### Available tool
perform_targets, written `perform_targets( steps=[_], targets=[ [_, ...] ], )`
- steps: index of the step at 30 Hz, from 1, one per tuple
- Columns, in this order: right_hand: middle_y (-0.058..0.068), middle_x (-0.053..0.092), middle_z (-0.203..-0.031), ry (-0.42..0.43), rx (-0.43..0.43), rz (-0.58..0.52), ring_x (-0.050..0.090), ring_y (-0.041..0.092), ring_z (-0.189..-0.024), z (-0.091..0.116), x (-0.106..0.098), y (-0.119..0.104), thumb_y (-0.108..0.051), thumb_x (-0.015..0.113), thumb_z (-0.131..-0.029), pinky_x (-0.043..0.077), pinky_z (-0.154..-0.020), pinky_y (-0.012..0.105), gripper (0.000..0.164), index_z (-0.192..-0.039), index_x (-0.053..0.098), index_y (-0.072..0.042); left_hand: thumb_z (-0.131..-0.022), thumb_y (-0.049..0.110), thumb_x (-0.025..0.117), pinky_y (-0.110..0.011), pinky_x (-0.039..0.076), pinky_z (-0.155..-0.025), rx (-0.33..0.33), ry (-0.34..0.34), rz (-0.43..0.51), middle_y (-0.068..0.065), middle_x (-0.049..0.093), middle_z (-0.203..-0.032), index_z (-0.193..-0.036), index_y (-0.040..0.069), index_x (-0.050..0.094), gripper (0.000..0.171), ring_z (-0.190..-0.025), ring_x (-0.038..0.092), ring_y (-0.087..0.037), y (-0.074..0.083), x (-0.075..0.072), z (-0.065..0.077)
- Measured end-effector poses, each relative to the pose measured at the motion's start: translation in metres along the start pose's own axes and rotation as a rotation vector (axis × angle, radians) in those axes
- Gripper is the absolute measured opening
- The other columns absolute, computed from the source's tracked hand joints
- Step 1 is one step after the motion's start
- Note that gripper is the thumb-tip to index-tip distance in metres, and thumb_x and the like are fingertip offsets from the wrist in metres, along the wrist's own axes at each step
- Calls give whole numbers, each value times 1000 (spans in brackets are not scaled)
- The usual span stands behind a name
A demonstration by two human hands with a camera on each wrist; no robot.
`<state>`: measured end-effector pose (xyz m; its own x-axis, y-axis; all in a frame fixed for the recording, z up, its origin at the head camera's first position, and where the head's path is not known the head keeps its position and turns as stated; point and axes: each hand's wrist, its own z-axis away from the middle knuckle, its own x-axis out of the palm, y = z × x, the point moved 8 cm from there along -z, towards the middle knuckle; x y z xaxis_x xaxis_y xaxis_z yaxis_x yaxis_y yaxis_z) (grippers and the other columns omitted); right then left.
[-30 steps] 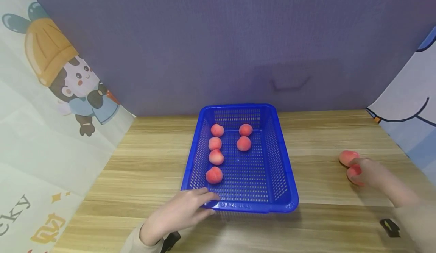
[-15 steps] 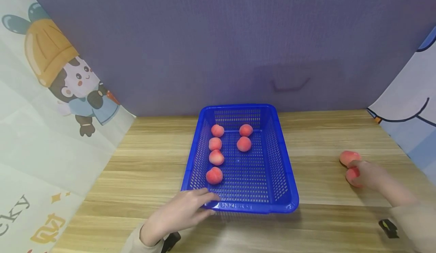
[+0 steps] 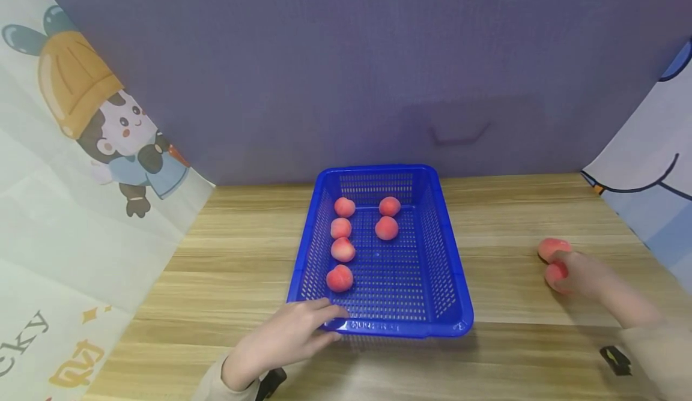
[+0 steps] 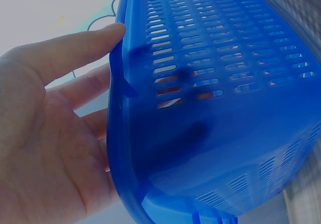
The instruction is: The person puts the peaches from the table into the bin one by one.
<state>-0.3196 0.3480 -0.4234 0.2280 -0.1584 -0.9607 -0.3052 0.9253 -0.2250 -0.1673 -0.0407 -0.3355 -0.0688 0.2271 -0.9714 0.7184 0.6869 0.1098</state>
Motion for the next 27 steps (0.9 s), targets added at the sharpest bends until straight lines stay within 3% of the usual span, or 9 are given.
perform_targets(
  steps=[8,13,21,27],
  targets=[
    [29,57,-82,56,-61,-18,55,35,-73,-1,-14,-17,-9,69,-67,45,-60,41,45,-95,50,20,-79,27,63,-18,45,-60,-2,1,-3,6,57,-81,-102,16,61,25,-70,57,-5,0,0,1],
    [16,60,-77,99,-100,-29,50,15,-64,-1,-23,-29,-4,69,-64,40,-53,26,41,-95,51,17,-80,27,63,-18,45,-60,-4,-3,-2,6,57,-81,-102,16,61,25,-70,56,-5,0,0,1],
    [14,58,-75,60,-99,-53,52,22,-67,-5,-35,-39,-1,68,-65,42,-55,32,44,-97,48,21,-80,27,63,-18,45,-60,2,-3,0,6,57,-81,-102,16,61,25,-70,56,-4,0,0,0],
    [17,58,-77,111,-133,-26,53,27,-68,-5,-48,-50,-1,69,-65,42,-57,37,42,-95,50,19,-80,27,63,-18,45,-60,2,-2,4,6,57,-81,-102,16,62,25,-70,56,-4,1,0,0]
  ],
)
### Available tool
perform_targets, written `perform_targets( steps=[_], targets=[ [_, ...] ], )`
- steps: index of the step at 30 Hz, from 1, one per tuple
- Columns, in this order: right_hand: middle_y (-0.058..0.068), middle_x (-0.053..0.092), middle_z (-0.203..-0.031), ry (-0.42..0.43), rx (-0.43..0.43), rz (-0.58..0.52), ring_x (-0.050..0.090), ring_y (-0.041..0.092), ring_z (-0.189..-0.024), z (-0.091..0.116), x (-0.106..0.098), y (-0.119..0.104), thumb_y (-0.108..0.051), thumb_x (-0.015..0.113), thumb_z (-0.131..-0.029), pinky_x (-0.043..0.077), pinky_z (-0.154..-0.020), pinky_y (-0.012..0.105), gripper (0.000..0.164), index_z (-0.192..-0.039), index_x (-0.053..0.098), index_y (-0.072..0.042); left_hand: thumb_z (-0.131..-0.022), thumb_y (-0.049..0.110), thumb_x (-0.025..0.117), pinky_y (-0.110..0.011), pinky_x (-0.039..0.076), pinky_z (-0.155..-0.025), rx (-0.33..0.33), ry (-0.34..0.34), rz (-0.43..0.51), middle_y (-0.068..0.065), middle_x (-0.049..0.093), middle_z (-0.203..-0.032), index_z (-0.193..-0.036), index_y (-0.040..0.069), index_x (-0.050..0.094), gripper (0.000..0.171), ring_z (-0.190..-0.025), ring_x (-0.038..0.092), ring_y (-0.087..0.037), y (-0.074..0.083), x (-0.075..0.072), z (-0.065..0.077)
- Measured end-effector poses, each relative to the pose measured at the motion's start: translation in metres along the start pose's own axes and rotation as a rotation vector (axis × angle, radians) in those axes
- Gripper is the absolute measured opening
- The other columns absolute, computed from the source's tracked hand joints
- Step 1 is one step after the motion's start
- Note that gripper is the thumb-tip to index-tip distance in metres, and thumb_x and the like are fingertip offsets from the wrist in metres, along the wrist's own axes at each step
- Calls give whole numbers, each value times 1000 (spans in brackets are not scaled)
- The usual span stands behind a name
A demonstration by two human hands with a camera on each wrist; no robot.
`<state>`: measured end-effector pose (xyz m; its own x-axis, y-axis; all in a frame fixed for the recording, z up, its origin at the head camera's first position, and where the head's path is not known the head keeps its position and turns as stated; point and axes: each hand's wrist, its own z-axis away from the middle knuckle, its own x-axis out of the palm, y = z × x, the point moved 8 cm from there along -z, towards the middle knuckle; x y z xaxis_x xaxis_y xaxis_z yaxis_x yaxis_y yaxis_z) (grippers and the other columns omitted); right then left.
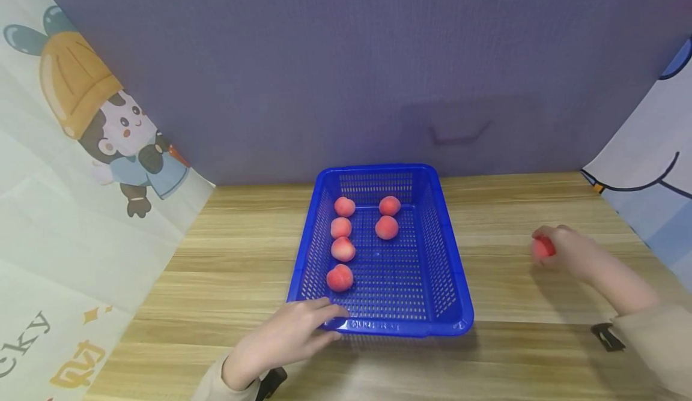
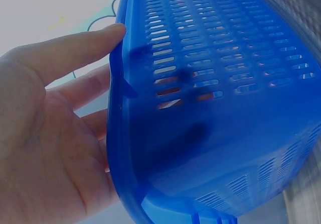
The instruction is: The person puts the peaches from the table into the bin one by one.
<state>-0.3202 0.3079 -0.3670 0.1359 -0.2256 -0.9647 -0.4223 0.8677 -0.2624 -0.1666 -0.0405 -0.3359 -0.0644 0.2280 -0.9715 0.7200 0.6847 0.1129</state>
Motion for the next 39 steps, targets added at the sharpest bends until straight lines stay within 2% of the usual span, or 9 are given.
perform_targets(
  steps=[5,14,28,39],
  targets=[
    [18,56,-76,58,-34,37,52,26,-67,-4,-10,-10,-1,70,-63,42,-56,37,40,-94,52,17,-80,27,62,-18,45,-60,-9,-14,0,6,57,-82,-102,16,62,25,-70,56,-4,0,1,0],
    [25,54,-83,21,-4,32,52,31,-71,-14,-21,-23,-3,68,-67,44,-57,37,42,-101,51,16,-80,27,62,-18,45,-60,-16,-23,4,6,57,-82,-103,17,61,25,-71,56,-3,-1,1,0],
    [23,58,-83,80,-59,91,54,28,-69,-27,-45,-54,-5,68,-68,44,-57,39,40,-100,52,15,-79,27,64,-17,44,-59,3,15,3,6,57,-80,-101,17,61,25,-68,55,-2,-1,1,0],
    [26,56,-88,108,-92,138,54,35,-75,-37,-58,-81,-6,69,-68,44,-61,45,42,-102,53,14,-80,26,63,-18,45,-59,-17,-20,16,6,57,-81,-103,16,61,25,-69,56,-3,-1,1,0]
  ],
)
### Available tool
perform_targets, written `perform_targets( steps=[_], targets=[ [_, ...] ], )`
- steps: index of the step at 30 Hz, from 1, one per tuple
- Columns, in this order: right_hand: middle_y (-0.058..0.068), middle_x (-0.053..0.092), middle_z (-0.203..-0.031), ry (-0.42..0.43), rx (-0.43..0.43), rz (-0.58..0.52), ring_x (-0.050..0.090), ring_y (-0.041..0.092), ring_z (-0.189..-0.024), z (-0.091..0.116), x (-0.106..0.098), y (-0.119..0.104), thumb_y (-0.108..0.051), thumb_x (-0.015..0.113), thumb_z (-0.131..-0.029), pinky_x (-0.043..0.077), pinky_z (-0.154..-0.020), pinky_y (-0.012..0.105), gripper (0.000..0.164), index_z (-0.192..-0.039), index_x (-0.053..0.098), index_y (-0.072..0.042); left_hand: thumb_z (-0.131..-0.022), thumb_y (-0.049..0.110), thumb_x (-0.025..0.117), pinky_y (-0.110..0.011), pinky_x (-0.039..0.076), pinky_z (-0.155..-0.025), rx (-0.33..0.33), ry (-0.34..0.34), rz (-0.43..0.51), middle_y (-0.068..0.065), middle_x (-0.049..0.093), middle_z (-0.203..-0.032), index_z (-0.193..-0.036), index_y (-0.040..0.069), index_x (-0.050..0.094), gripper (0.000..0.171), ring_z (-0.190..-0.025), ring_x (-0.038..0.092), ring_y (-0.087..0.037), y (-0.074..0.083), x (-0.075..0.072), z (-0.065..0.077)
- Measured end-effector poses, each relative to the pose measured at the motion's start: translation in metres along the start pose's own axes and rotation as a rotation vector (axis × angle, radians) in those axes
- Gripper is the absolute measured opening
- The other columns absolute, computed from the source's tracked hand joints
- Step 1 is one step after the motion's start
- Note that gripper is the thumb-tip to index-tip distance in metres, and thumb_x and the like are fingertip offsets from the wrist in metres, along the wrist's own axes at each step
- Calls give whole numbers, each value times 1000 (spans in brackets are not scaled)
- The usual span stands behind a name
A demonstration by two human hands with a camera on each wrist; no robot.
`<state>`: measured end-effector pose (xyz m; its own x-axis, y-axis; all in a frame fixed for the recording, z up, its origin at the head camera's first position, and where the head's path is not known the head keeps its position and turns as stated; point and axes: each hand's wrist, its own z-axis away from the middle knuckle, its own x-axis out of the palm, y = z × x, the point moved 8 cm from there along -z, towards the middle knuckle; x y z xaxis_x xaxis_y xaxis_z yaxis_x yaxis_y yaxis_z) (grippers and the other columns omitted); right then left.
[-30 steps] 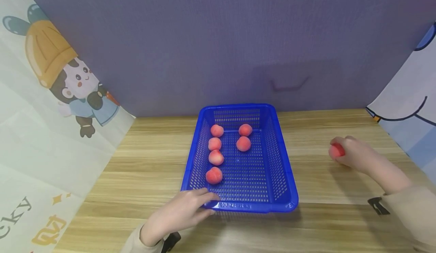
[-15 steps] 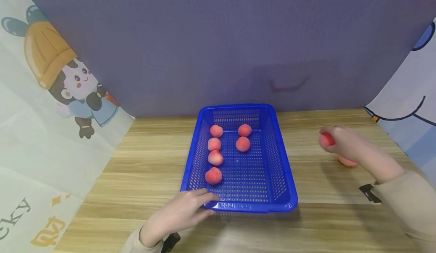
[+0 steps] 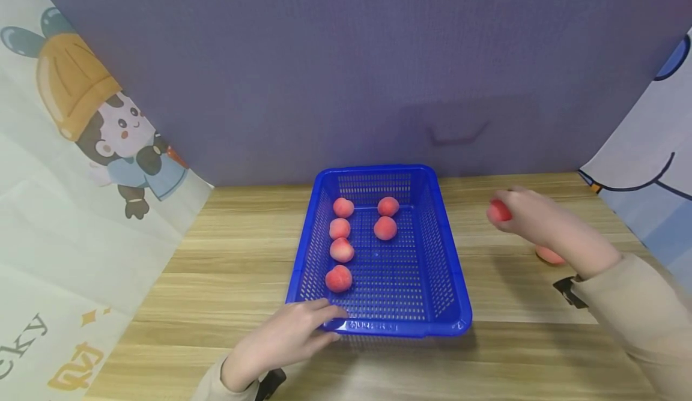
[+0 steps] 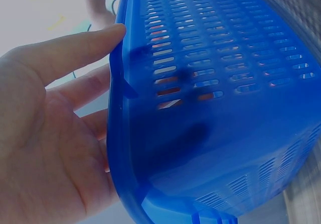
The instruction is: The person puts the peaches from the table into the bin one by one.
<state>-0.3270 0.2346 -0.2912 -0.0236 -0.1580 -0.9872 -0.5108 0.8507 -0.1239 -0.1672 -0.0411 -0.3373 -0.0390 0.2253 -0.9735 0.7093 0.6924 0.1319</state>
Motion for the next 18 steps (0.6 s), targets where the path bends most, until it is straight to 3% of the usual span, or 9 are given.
perform_targets(
  steps=[18],
  targets=[
    [25,55,-91,58,-89,15,54,34,-74,-25,-17,-41,-7,69,-68,44,-62,45,36,-99,57,8,-80,24,63,-17,45,-61,11,-1,28,5,58,-82,-103,14,62,25,-70,55,-3,-1,1,-1]
  ],
)
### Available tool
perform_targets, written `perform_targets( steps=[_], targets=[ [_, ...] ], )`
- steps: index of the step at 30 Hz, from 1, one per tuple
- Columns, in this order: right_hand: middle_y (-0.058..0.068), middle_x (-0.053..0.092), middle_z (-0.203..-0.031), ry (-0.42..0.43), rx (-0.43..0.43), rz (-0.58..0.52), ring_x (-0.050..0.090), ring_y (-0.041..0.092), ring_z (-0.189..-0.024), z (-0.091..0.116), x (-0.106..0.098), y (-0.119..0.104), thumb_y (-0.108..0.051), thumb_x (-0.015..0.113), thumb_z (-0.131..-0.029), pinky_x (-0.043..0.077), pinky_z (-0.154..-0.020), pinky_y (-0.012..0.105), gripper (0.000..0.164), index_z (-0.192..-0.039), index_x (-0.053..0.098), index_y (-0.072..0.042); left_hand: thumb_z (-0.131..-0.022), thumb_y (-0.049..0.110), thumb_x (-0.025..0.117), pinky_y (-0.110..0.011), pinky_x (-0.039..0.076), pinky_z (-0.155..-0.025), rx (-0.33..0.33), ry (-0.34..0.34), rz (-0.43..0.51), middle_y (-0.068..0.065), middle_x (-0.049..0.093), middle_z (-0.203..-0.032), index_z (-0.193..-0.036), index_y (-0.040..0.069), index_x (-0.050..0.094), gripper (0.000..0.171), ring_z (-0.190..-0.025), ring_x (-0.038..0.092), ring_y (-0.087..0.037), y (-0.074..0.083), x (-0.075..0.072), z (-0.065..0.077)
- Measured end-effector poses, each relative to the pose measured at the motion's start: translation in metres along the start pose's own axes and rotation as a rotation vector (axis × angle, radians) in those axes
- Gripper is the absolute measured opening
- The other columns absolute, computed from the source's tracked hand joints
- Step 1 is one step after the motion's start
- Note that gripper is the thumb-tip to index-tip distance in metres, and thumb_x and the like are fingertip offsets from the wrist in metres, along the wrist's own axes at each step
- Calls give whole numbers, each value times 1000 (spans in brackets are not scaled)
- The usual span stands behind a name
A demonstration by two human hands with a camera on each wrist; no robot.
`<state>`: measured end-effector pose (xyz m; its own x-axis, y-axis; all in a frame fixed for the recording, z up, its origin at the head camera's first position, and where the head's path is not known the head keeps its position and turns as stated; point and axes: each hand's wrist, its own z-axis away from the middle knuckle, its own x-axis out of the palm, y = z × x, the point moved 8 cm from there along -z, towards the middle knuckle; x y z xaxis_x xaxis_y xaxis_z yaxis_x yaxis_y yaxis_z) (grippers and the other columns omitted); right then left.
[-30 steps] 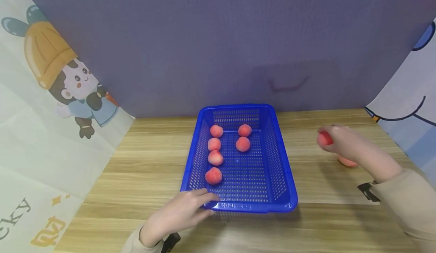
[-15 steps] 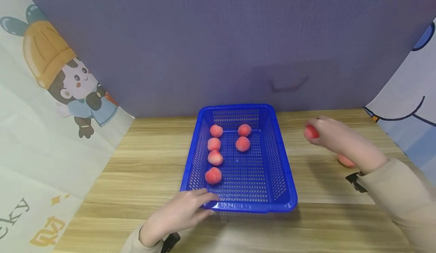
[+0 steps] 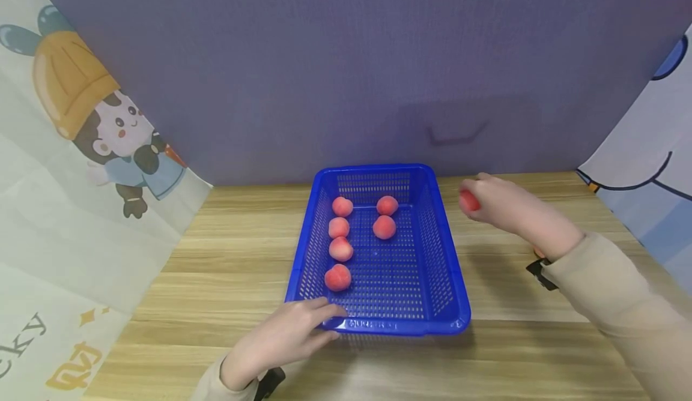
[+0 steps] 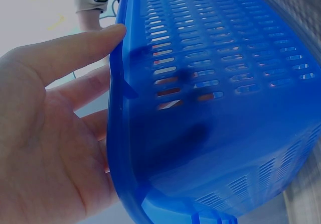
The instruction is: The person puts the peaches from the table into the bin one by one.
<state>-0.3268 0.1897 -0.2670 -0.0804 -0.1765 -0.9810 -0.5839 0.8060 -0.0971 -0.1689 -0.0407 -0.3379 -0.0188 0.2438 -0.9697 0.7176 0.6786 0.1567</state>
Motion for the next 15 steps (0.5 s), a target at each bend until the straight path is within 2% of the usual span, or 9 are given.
perform_targets(
  steps=[6,15],
  targets=[
    [19,53,-82,-8,-37,-15,51,24,-63,-10,-4,-14,-6,70,-68,44,-54,39,35,-98,57,6,-80,25,63,-17,45,-61,-4,-3,-6,4,58,-83,-103,14,62,25,-71,56,-3,0,0,0],
    [16,54,-82,-52,-48,-42,51,23,-66,-27,-7,-35,-6,67,-72,44,-56,37,31,-101,58,4,-79,26,63,-18,45,-61,-7,-1,-29,5,58,-83,-103,15,62,26,-71,56,-4,0,0,0]
  ],
)
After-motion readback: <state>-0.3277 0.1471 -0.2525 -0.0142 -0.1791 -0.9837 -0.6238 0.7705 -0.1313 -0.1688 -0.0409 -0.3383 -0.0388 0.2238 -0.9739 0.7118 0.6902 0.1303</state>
